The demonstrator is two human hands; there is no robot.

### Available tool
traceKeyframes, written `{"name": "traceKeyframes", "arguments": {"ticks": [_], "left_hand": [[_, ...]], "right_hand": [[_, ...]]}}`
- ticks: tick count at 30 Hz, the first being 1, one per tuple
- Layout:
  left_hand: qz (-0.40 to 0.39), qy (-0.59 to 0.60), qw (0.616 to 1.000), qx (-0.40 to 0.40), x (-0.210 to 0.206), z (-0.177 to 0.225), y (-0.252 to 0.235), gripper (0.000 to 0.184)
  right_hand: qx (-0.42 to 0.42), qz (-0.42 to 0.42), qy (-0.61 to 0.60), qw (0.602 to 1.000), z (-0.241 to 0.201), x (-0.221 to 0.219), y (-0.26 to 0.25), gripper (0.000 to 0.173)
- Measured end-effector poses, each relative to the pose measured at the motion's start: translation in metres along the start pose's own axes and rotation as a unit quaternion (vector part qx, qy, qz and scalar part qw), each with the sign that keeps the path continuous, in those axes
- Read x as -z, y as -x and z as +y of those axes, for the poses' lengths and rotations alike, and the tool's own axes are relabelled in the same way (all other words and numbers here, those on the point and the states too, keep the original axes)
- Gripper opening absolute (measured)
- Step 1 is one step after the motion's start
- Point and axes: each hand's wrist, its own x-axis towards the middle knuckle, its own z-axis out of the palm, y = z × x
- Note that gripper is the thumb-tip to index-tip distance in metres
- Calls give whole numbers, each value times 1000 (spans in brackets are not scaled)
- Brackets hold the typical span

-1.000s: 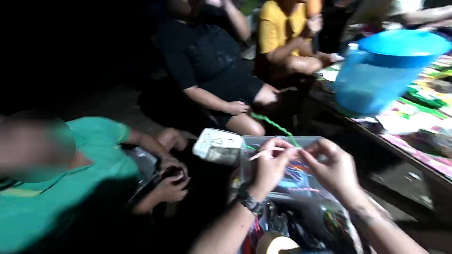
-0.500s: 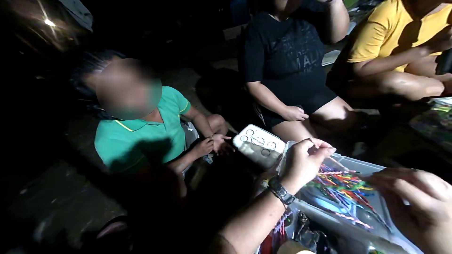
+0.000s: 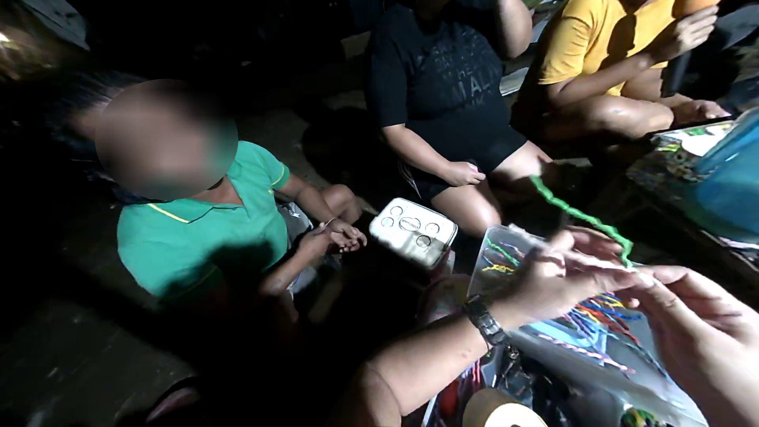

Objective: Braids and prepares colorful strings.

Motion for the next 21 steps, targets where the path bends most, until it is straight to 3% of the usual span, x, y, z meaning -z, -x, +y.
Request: {"name": "traceKeyframes", "arguments": {"ticks": [2, 4, 11, 15, 21], "left_hand": [[3, -60, 998, -3, -7, -4, 0, 16], [9, -86, 996, -7, -9, -8, -1, 10], [-10, -83, 996, 19, -10, -11, -2, 16], [-52, -67, 996, 1, -2, -10, 0, 8], [-2, -150, 989, -2, 13, 2, 0, 13]], "right_hand": [[-13, -5, 22, 1000, -2, 4, 5, 13], [-42, -11, 29, 999, -4, 10, 8, 14], [-115, -8, 4, 993, 0, 20, 8, 19], [-136, 7, -32, 990, 5, 17, 4, 18], [-96, 8, -21, 995, 11, 0, -7, 14]]}}
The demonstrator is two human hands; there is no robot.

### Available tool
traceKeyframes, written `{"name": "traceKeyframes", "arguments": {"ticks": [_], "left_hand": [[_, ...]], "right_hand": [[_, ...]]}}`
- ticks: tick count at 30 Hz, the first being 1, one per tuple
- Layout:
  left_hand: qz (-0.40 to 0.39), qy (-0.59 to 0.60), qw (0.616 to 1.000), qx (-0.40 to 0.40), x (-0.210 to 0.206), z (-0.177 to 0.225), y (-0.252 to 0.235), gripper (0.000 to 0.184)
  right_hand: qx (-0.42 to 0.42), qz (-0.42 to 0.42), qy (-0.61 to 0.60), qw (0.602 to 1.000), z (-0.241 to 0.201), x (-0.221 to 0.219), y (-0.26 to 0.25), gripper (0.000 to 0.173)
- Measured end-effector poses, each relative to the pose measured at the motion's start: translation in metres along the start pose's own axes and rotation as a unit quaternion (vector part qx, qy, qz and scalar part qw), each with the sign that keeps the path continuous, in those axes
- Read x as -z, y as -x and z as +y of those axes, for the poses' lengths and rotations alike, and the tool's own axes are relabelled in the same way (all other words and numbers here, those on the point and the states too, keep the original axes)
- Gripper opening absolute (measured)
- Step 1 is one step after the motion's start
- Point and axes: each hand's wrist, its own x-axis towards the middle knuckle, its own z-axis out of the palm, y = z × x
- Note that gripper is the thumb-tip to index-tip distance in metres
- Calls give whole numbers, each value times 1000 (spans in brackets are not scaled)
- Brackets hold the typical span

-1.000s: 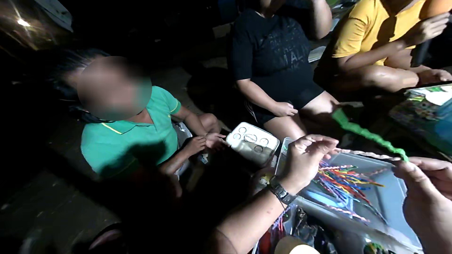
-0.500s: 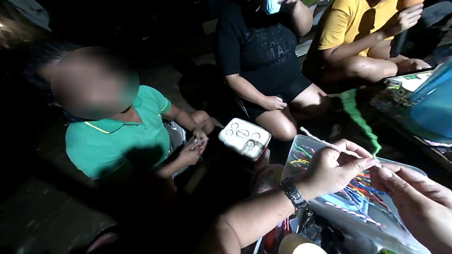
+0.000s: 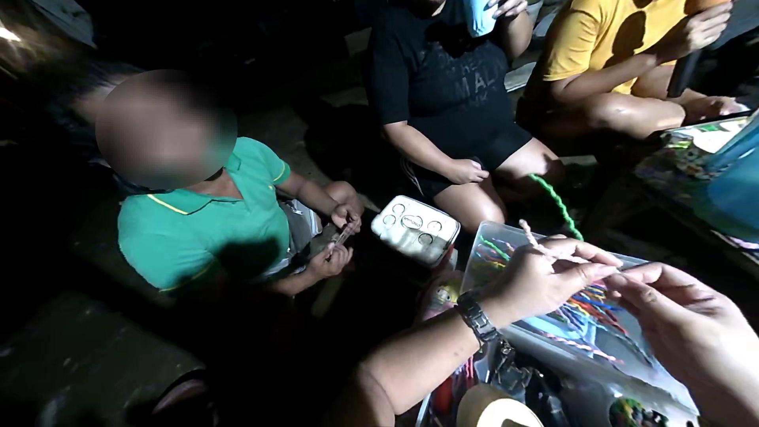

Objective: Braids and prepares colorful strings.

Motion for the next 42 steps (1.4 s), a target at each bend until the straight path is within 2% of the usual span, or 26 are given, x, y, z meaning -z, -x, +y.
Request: {"name": "traceKeyframes", "arguments": {"ticks": [2, 3, 5, 7, 9, 10, 12, 15, 17, 19, 22, 24, 26, 28, 30, 33, 35, 38, 40, 42], "left_hand": [[15, -3, 1000, 20, 5, 3, 2, 12], [23, -2, 999, 28, 7, 4, 2, 12], [26, -12, 999, 46, 10, 8, 4, 11], [28, -50, 998, 32, 11, 8, 8, 10], [32, -100, 994, -25, 11, 5, 13, 9], [42, -120, 991, -46, 12, 5, 13, 9], [71, -144, 985, -60, 16, 5, 10, 9], [112, -128, 985, -40, 25, 2, 5, 9], [108, -77, 991, -25, 26, 4, 3, 10], [102, -7, 995, -15, 21, 7, 1, 8], [81, 161, 983, -36, 14, 3, 0, 7], [34, 268, 960, -76, 11, -1, -1, 7], [-32, 354, 930, -89, 9, -2, -3, 19], [-84, 418, 903, -60, 4, -3, -3, 46], [-98, 406, 908, -35, -1, -4, -3, 64], [-76, 273, 959, -18, -9, -3, -1, 56], [-65, 165, 983, -35, -15, 2, -2, 40], [-24, 83, 996, -11, -18, 5, -2, 17], [-11, 68, 997, 34, -15, 6, -3, 14], [-12, 59, 996, 71, -12, 6, -3, 20]], "right_hand": [[60, 4, 89, 994, -2, -8, 0, 12], [100, 12, 171, 980, -2, -11, 0, 9], [191, 20, 367, 910, -5, -17, 2, 24], [246, 12, 503, 828, -10, -24, 3, 25], [269, -2, 591, 761, -14, -27, 6, 25], [287, -13, 614, 735, -16, -26, 7, 25], [328, -48, 609, 720, -18, -20, 6, 29], [367, -90, 545, 748, -25, -5, 0, 31], [378, -103, 473, 789, -29, 10, -4, 25], [364, -117, 367, 848, -28, 24, -7, 17], [267, -113, 121, 949, -19, 33, -6, 12], [152, -57, -60, 985, -27, 20, 4, 5], [30, -7, -174, 984, -31, 11, 9, 11], [-78, 6, -231, 970, -29, 8, 12, 19], [-143, -29, -263, 954, -19, 15, 11, 28], [-174, -39, -236, 955, -10, 18, 15, 24], [-186, -24, -200, 962, -9, 13, 20, 19], [-190, -12, -161, 968, -10, 6, 24, 20], [-182, 14, -133, 974, -19, -2, 24, 25], [-131, 18, -100, 986, -17, -3, 22, 24]]}}
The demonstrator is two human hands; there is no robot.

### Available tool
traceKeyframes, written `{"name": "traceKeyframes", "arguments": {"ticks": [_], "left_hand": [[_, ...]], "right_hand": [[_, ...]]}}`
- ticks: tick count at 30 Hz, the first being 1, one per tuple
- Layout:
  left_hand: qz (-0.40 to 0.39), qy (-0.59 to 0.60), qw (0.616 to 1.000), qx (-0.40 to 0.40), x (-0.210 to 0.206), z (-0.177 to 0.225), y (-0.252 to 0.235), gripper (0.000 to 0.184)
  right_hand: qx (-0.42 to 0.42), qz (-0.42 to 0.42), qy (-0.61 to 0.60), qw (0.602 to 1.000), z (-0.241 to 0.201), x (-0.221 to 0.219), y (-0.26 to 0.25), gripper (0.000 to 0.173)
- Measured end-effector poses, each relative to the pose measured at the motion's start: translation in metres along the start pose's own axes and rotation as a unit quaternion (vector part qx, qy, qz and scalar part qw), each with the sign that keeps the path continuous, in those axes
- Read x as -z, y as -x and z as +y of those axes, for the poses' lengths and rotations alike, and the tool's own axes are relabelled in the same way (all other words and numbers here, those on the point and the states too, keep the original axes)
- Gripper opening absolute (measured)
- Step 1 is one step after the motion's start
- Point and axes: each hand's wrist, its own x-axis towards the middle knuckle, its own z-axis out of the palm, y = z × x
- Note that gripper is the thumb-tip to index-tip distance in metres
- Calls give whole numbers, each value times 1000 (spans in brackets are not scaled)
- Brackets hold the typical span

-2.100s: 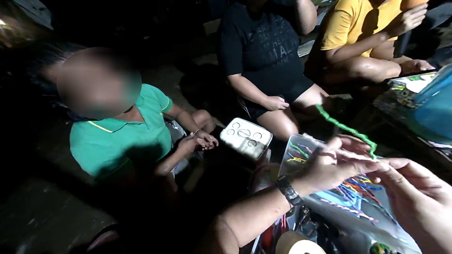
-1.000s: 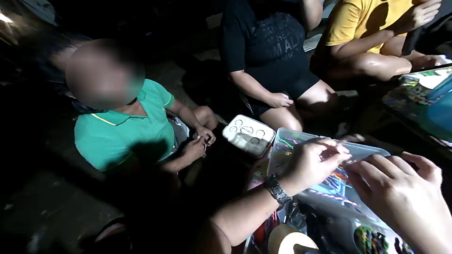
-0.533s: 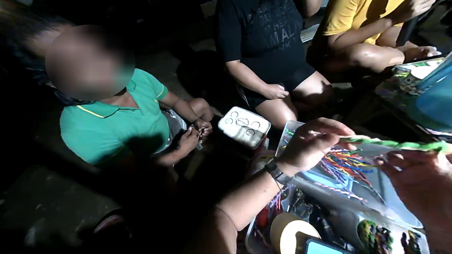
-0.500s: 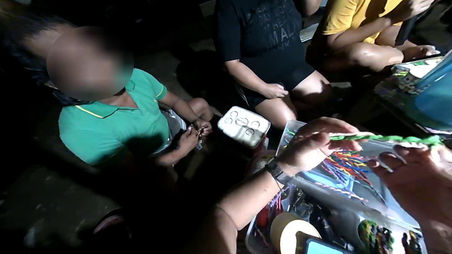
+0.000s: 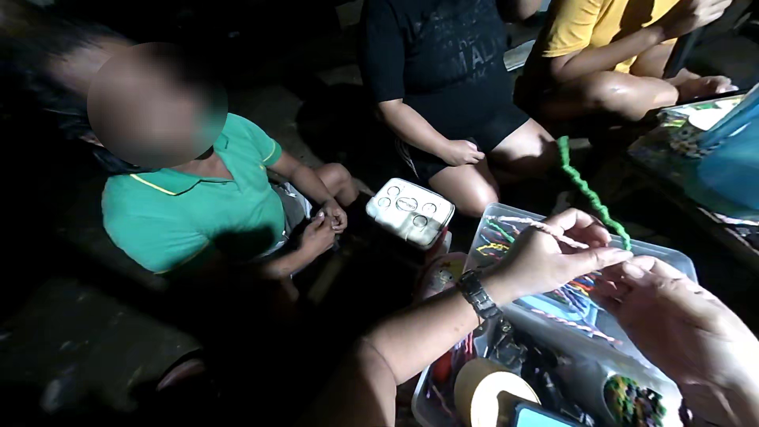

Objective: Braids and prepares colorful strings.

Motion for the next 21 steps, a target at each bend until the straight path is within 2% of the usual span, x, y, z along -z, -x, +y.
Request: {"name": "traceKeyframes", "arguments": {"ticks": [3, 5, 7, 8, 10, 14, 16, 17, 18, 19, 20, 21], "left_hand": [[-19, 9, 999, 43, 6, -1, -1, 29], [-21, 5, 997, 77, 9, 0, 0, 24], [-16, -8, 996, 89, 13, 2, 1, 15], [-13, -15, 996, 91, 15, 2, 1, 13], [-1, -8, 995, 97, 16, 3, 2, 8], [20, 83, 981, 175, 17, 9, 3, 6], [12, 154, 960, 235, 16, 12, 3, 8], [9, 180, 951, 253, 16, 12, 3, 9], [11, 192, 947, 258, 16, 13, 3, 9], [13, 194, 949, 249, 15, 13, 4, 9], [17, 186, 955, 228, 14, 13, 4, 9], [23, 172, 964, 203, 14, 13, 3, 9]], "right_hand": [[105, -16, 79, 991, 13, 11, -9, 19], [145, -18, 137, 980, 14, 10, -11, 18], [199, -14, 243, 949, 16, 10, -12, 7], [233, -5, 315, 920, 16, 11, -13, 9], [307, 15, 461, 833, 14, 8, -13, 29], [409, 90, 627, 657, 10, -5, -6, 25], [442, 120, 668, 587, 10, -9, -2, 20], [457, 129, 676, 564, 11, -9, -1, 18], [469, 134, 672, 557, 12, -8, -1, 16], [473, 129, 657, 572, 12, -7, -1, 15], [469, 112, 623, 615, 12, -6, -1, 17], [451, 83, 575, 678, 12, -5, -2, 21]]}}
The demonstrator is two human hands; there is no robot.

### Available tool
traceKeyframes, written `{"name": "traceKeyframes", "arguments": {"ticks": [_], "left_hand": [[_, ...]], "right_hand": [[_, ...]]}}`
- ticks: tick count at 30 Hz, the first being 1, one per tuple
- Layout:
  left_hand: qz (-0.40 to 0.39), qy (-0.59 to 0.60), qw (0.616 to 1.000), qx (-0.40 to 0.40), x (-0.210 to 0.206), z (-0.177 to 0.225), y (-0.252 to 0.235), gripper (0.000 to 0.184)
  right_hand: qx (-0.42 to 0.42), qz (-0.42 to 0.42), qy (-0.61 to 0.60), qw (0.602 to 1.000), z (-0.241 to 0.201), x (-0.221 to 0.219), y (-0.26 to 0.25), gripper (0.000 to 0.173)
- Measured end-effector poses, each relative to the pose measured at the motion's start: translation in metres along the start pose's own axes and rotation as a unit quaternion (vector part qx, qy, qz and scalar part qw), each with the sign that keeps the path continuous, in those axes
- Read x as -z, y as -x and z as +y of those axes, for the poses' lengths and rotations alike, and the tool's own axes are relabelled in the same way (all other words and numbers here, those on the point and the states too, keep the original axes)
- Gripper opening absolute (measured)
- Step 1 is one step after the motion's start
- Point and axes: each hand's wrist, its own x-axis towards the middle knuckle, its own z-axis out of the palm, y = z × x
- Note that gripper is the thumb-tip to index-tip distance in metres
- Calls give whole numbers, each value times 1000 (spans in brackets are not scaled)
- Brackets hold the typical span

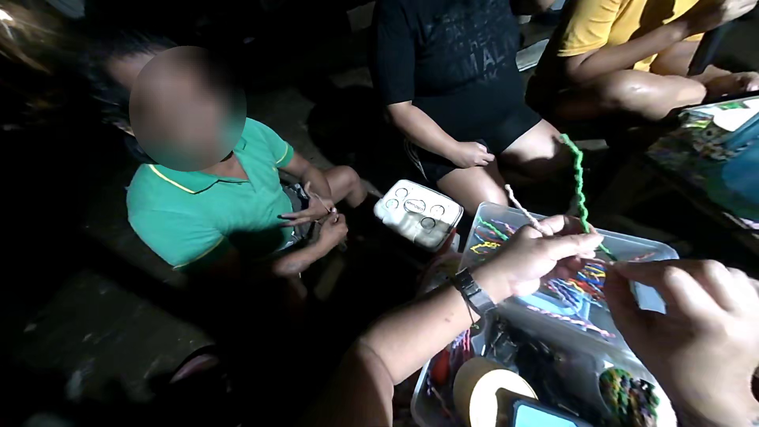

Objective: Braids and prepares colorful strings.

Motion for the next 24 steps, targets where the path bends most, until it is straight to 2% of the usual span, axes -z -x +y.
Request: {"name": "traceKeyframes", "arguments": {"ticks": [2, 4, 5, 7, 11, 13, 17, 19, 22, 24], "left_hand": [[1, -34, 998, -45, 1, -2, -1, 9], [-2, -68, 995, -75, 1, -3, -1, 8], [-7, -80, 993, -88, 0, -4, -1, 9], [-23, -101, 989, -106, -1, -9, -2, 11], [-52, -131, 985, -101, -5, -12, -3, 15], [-59, -122, 986, -94, -7, -14, -4, 12], [-73, -37, 995, -63, -8, -17, -5, 10], [-48, 27, 998, -40, -10, -12, -5, 12], [26, 75, 996, -51, -4, -2, -6, 14], [77, 114, 988, -72, 0, 1, -5, 15]], "right_hand": [[-80, -39, -189, 978, 7, 1, 1, 28], [-168, -73, -383, 905, 13, 2, 3, 23], [-193, -83, -440, 873, 15, 3, 4, 24], [-214, -91, -472, 850, 14, 4, 4, 28], [-237, -73, -432, 867, 8, 5, 5, 14], [-261, -76, -427, 862, 11, 6, 5, 10], [-278, -88, -450, 844, 18, 5, 8, 7], [-232, -92, -400, 882, 20, 10, 5, 7], [-140, -112, -243, 953, 28, 18, 6, 31], [-89, -125, -146, 977, 31, 25, 6, 29]]}}
